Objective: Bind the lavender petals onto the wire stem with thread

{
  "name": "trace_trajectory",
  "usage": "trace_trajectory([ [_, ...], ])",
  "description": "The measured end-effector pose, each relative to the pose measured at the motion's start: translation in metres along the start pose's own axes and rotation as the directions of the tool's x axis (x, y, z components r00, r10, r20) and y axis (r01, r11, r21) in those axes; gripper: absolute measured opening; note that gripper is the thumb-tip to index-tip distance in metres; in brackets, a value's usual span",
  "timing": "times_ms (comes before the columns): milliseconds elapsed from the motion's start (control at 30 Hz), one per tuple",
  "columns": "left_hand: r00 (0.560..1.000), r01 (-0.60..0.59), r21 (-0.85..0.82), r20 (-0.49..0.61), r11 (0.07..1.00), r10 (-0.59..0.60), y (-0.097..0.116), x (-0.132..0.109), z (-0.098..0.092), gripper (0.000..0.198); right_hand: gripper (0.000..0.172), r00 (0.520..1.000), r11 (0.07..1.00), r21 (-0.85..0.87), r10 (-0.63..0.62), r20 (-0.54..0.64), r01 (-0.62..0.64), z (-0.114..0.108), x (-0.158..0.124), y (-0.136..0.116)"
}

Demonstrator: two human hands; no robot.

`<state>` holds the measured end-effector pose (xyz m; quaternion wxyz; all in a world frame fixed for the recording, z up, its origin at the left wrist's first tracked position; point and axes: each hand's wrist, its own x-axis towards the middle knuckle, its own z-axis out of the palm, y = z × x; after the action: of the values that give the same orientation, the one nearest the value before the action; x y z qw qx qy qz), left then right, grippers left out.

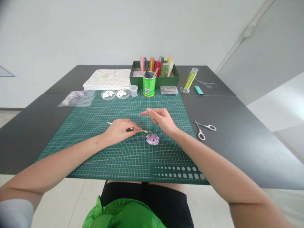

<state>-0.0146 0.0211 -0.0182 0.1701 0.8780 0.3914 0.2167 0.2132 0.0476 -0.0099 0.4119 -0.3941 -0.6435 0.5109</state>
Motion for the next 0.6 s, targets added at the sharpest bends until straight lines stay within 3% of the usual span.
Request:
trace_trajectory([
  [400,0.98,-0.065,-0.111,-0.192,0.992,0.043,0.007,-0.002,-0.005,0.016,0.048,0.996,0.998,-0.029,0.057,-0.072,-0.059,-0.004,0.006,0.007],
  [600,0.956,-0.017,-0.172,-0.291,0.985,-0.034,0.01,-0.002,-0.007,0.018,0.047,0.99,0.987,-0.106,0.114,-0.079,-0.122,-0.003,0.005,0.006],
])
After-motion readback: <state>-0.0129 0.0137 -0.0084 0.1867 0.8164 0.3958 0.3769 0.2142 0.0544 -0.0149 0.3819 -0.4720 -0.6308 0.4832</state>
